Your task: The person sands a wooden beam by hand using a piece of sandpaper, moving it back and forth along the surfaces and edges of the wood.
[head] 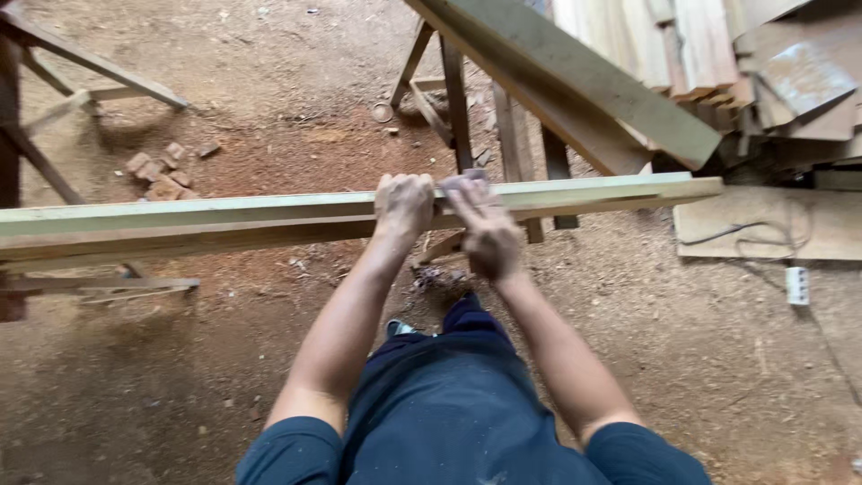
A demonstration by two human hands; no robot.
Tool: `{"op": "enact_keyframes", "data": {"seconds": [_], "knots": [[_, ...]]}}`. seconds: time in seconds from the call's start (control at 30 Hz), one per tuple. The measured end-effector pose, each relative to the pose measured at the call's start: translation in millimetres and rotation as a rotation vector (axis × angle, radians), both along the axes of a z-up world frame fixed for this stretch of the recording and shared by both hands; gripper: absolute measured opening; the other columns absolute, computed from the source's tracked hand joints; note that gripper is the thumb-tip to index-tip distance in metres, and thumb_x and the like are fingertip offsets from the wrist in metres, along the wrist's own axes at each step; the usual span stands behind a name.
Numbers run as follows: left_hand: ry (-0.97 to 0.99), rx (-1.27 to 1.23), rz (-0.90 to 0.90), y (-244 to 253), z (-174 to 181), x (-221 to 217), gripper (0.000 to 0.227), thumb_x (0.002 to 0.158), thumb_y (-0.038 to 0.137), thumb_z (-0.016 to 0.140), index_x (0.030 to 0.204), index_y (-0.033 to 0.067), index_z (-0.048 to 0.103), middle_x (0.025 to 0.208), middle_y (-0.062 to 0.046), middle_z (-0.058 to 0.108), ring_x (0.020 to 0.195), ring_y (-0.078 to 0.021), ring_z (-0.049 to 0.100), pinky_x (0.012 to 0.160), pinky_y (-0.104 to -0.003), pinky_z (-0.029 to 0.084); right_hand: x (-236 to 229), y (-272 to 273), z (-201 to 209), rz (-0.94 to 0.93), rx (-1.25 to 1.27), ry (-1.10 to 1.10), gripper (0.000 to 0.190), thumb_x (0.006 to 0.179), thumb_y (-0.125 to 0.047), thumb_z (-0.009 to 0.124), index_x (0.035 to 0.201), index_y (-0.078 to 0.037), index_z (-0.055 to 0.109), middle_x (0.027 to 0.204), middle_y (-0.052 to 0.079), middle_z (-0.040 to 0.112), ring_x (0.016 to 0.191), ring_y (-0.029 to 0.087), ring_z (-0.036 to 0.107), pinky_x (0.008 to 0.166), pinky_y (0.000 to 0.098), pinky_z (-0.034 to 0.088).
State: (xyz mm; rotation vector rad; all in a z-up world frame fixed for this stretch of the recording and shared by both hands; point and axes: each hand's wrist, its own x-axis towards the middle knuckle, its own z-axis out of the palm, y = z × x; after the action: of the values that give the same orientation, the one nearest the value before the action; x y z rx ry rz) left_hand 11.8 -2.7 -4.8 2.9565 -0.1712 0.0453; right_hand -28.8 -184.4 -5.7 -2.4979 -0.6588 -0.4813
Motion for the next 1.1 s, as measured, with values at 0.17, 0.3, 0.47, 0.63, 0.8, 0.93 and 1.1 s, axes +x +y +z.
{"op": "enact_keyframes", "data": {"seconds": [0.17, 0.3, 0.47, 0.63, 0.8, 0.93, 1.1], "knots": [[0.017, -0.013, 0.023, 2.2, 8.9, 0.5, 0.026, 0.098, 0.009, 0.058, 0.074, 0.0073, 0.066, 0.066, -0.01, 0.07, 0.051, -0.0157, 0.056, 0.051, -0.034, 0.046, 32.7, -88.1, 36.2, -0.26, -0.196, -0.212, 0.033, 0.107, -0.005, 0.044, 0.126, -0.002, 0.071, 0.131, 0.021, 0.067, 0.132, 0.033, 0.061, 0.12, 0.046, 0.045], [0.215, 0.11, 0.011, -0.5, 8.6, 5.9, 0.03, 0.104, 0.001, 0.051, 0.079, 0.0069, 0.066, 0.064, -0.01, 0.071, 0.048, -0.0141, 0.058, 0.049, -0.032, 0.049, 31.2, -17.0, 18.6, -0.263, -0.046, 0.107, 0.044, 0.105, -0.002, 0.032, 0.129, -0.007, 0.068, 0.121, 0.015, 0.07, 0.093, 0.025, 0.074, 0.09, 0.0355, 0.063], [0.09, -0.009, 0.0, 1.2, 6.0, 1.4, 0.023, 0.1, 0.017, 0.06, 0.081, 0.0075, 0.068, 0.067, -0.01, 0.07, 0.052, -0.017, 0.062, 0.054, -0.034, 0.049, 1.4, 5.4, -3.6, -0.016, -0.084, -0.109, 0.046, 0.097, 0.007, 0.033, 0.128, -0.002, 0.066, 0.137, 0.023, 0.063, 0.106, 0.029, 0.077, 0.083, 0.0372, 0.058], [0.084, 0.005, 0.019, -3.1, 11.7, 8.8, 0.023, 0.098, 0.01, 0.058, 0.078, 0.0083, 0.068, 0.07, -0.01, 0.071, 0.058, -0.0172, 0.065, 0.061, -0.036, 0.054, 24.3, -61.8, 13.8, -0.206, -0.362, -0.294, 0.045, 0.096, 0.005, 0.036, 0.132, 0.006, 0.063, 0.134, 0.028, 0.063, 0.125, 0.04, 0.066, 0.109, 0.0411, 0.053], [0.096, 0.046, 0.043, 0.5, 6.5, 8.7, 0.025, 0.099, 0.01, 0.057, 0.077, 0.011, 0.07, 0.071, -0.01, 0.072, 0.063, -0.0196, 0.066, 0.07, -0.038, 0.055, 6.1, 29.1, 10.0, -0.073, -0.428, -0.444, 0.045, 0.097, 0.001, 0.033, 0.131, 0.011, 0.06, 0.136, 0.033, 0.061, 0.131, 0.039, 0.062, 0.117, 0.04, 0.05], [0.009, -0.017, 0.059, 0.0, 5.5, 2.5, 0.021, 0.096, 0.011, 0.059, 0.078, 0.0114, 0.069, 0.069, -0.01, 0.071, 0.062, -0.0214, 0.067, 0.067, -0.039, 0.055, 3.0, 23.7, 13.5, 0.065, -0.386, -0.333, 0.037, 0.106, 0.0, 0.035, 0.131, 0.008, 0.062, 0.131, 0.028, 0.067, 0.124, 0.035, 0.065, 0.111, 0.0409, 0.049], [0.261, 0.048, 0.057, 0.9, 22.9, 0.8, 0.013, 0.097, 0.006, 0.059, 0.09, 0.0118, 0.068, 0.078, -0.008, 0.073, 0.072, -0.0204, 0.071, 0.078, -0.037, 0.055, 46.4, -99.3, 15.0, -0.023, -0.191, -0.224, 0.035, 0.104, 0.008, 0.039, 0.129, 0.015, 0.062, 0.121, 0.032, 0.068, 0.121, 0.039, 0.066, 0.124, 0.0552, 0.041]]}}
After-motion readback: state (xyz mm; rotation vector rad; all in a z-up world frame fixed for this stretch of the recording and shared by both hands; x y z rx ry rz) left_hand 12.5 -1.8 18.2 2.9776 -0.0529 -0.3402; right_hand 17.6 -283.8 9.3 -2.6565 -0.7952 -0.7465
